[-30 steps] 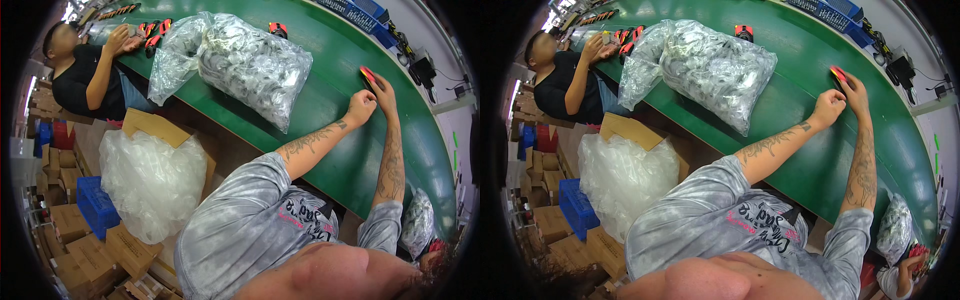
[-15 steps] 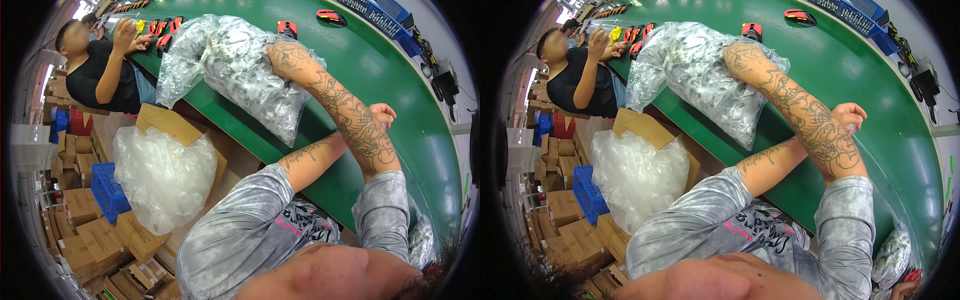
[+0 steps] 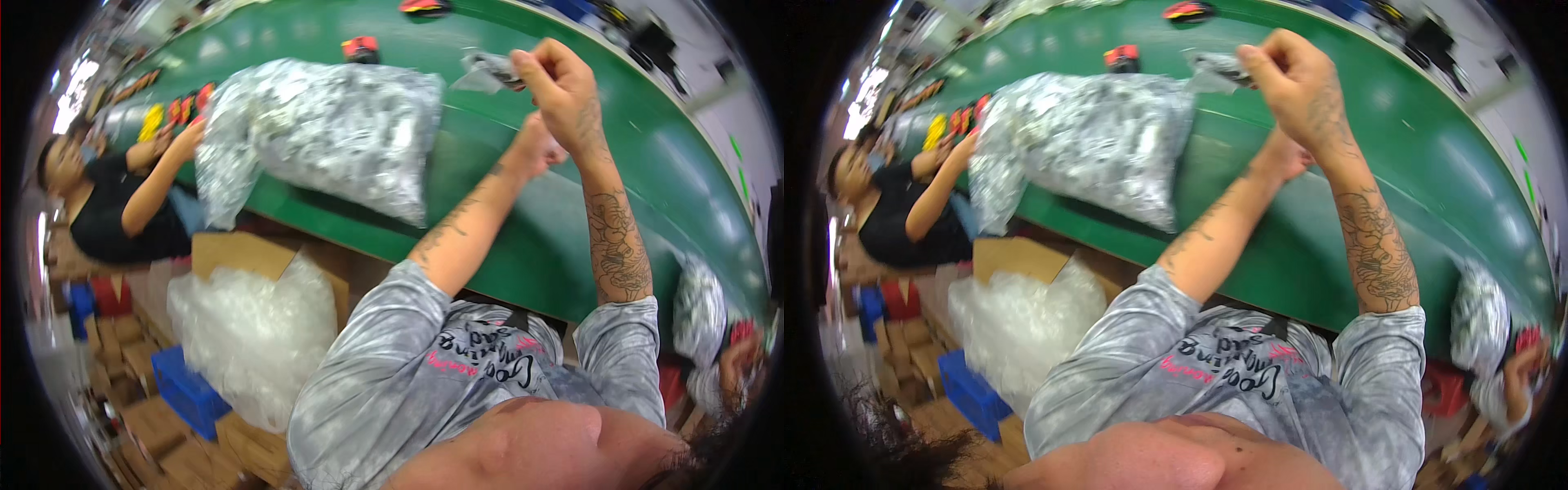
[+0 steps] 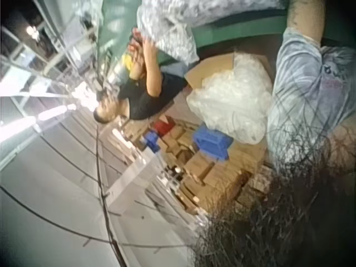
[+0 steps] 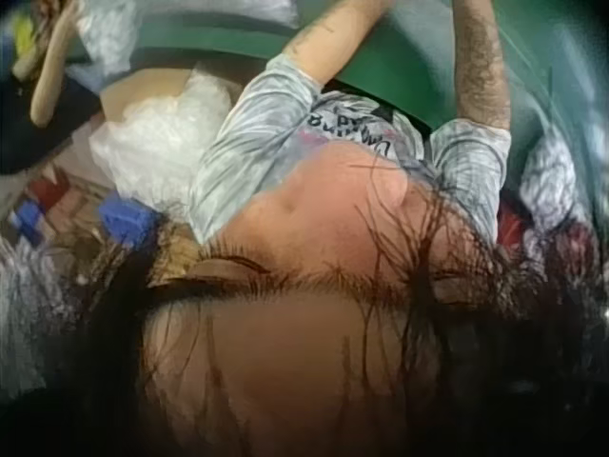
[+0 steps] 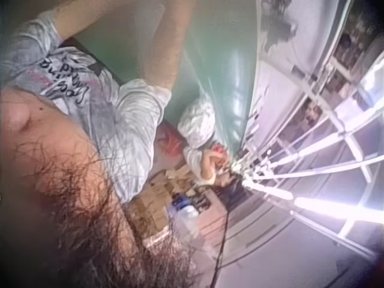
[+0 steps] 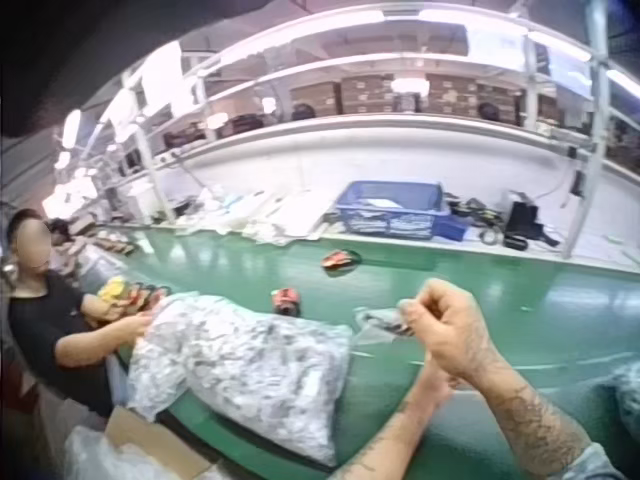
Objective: The person assembles small electronic components by hand, placing plastic components into an electronic housing, then bagging the assembled unit into a plastic bag from a cardboard box.
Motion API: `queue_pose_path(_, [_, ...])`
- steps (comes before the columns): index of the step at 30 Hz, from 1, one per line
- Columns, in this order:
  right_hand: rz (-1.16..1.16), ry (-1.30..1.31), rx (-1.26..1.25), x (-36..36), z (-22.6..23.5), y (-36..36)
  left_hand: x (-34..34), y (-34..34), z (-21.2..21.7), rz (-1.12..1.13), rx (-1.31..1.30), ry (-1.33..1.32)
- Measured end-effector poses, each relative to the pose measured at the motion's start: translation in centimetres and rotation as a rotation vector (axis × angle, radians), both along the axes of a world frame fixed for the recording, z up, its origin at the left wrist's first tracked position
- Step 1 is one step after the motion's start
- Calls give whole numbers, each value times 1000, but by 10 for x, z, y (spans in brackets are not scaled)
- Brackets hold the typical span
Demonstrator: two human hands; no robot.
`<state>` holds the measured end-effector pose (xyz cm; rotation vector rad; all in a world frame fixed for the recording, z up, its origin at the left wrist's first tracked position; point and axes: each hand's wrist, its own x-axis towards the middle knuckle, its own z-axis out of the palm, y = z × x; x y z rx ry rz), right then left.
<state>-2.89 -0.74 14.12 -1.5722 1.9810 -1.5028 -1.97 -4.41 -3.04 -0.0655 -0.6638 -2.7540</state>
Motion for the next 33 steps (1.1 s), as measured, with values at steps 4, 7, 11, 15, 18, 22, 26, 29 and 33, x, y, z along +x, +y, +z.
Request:
queue_pose_path(4, [-357, -242, -78, -77, -46, 98, 10, 35, 47, -114, -115, 107])
queue_pose_path(7, [-374, -288, -20, -82, -84, 147, 5, 47, 31, -158, -255, 26])
queue_pose_path(11, [-524, -659, -297, -75, -106, 186, 0, 60, 1, -169, -319, -156])
queue_pose_path(15, [-596, -680, -283, -70, -117, 208, 2, 70, 13, -129, -432, -146])
queue_pose_path(18, [-390, -750, -54, -59, -104, 214, 13, 83, 35, -245, -359, -188])
queue_pose_path(22, [-686, -342, -195, -74, -112, 216, 8, 80, 20, -148, -486, -186])
queue_pose_path(26, [-645, -535, -331, -85, -115, 234, 9, 79, 29, -216, -479, -204])
queue_pose_path(29, [-460, -688, -283, -64, -124, 231, 14, 85, 27, -327, -403, -189])
queue_pose_path(33, [-494, -666, -166, -59, -128, 240, 9, 94, 21, -207, -574, -308])
